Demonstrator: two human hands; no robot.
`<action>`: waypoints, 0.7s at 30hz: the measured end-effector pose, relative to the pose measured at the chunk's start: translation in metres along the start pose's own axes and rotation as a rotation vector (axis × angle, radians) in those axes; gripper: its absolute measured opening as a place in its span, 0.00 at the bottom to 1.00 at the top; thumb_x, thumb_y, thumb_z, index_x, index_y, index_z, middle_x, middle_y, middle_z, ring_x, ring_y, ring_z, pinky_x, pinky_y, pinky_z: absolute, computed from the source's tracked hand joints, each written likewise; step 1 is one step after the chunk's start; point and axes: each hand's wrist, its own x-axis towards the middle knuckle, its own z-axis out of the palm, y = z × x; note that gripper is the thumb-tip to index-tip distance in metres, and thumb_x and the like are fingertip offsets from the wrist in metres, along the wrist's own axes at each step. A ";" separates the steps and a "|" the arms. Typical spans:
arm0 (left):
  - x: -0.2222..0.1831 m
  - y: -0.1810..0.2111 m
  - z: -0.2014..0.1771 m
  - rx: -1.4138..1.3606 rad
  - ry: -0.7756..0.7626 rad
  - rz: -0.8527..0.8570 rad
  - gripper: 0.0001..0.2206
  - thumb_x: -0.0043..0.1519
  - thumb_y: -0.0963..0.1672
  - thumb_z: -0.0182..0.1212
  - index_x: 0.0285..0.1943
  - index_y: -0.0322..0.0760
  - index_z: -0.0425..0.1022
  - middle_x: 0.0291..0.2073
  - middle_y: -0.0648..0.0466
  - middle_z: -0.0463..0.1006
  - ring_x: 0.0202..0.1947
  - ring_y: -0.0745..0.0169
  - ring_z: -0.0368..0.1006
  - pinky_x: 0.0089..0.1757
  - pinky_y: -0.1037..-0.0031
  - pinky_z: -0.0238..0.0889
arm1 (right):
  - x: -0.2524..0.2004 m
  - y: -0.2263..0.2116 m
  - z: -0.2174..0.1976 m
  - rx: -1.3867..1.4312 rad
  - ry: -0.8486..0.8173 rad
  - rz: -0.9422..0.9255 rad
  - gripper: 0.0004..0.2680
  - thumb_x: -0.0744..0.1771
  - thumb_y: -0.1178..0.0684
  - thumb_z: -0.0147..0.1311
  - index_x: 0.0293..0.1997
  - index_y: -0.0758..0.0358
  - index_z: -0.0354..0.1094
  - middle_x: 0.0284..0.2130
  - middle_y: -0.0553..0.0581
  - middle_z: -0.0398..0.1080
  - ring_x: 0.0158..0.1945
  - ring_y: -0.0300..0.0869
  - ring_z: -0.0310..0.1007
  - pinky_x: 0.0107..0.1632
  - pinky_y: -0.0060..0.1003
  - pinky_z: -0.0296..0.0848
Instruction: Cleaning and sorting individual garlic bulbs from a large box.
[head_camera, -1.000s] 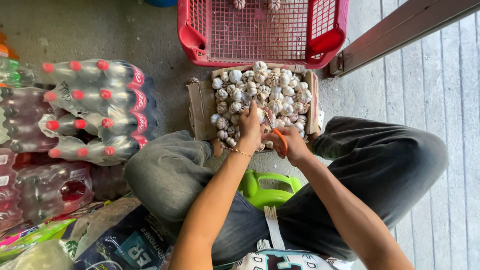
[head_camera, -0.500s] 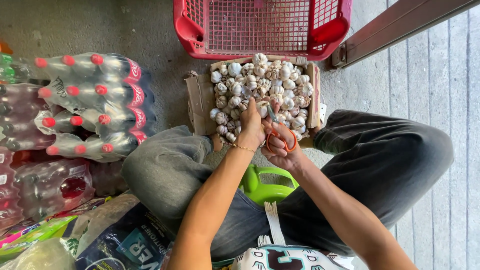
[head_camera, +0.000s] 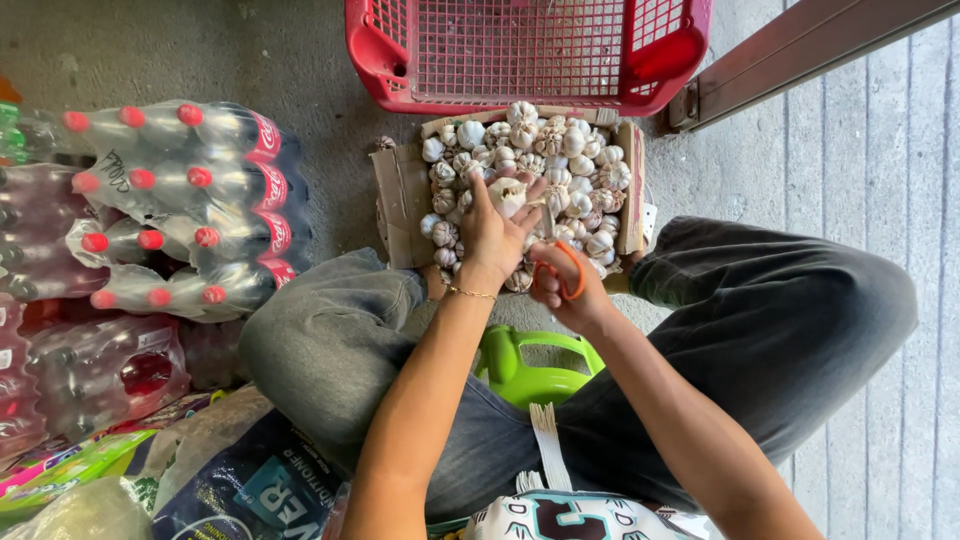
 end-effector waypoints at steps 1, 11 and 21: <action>0.003 0.001 -0.004 0.000 0.002 -0.002 0.23 0.71 0.58 0.41 0.53 0.40 0.71 0.48 0.48 0.79 0.55 0.48 0.76 0.51 0.59 0.66 | -0.001 -0.011 0.012 0.002 0.002 0.001 0.10 0.72 0.49 0.55 0.33 0.58 0.64 0.15 0.45 0.59 0.13 0.33 0.53 0.22 0.32 0.53; 0.001 0.016 0.000 0.277 0.126 0.169 0.22 0.70 0.57 0.42 0.54 0.40 0.72 0.47 0.51 0.80 0.49 0.57 0.75 0.51 0.57 0.68 | 0.001 -0.052 0.026 -1.532 0.530 -0.147 0.14 0.64 0.43 0.62 0.40 0.66 0.73 0.25 0.67 0.74 0.31 0.59 0.76 0.36 0.49 0.71; -0.003 -0.004 0.006 0.221 0.048 0.308 0.17 0.73 0.51 0.49 0.48 0.31 0.72 0.42 0.47 0.78 0.44 0.52 0.79 0.46 0.62 0.77 | -0.013 -0.031 0.054 -1.374 0.369 -0.500 0.13 0.64 0.45 0.65 0.43 0.65 0.74 0.21 0.59 0.71 0.23 0.43 0.69 0.29 0.40 0.68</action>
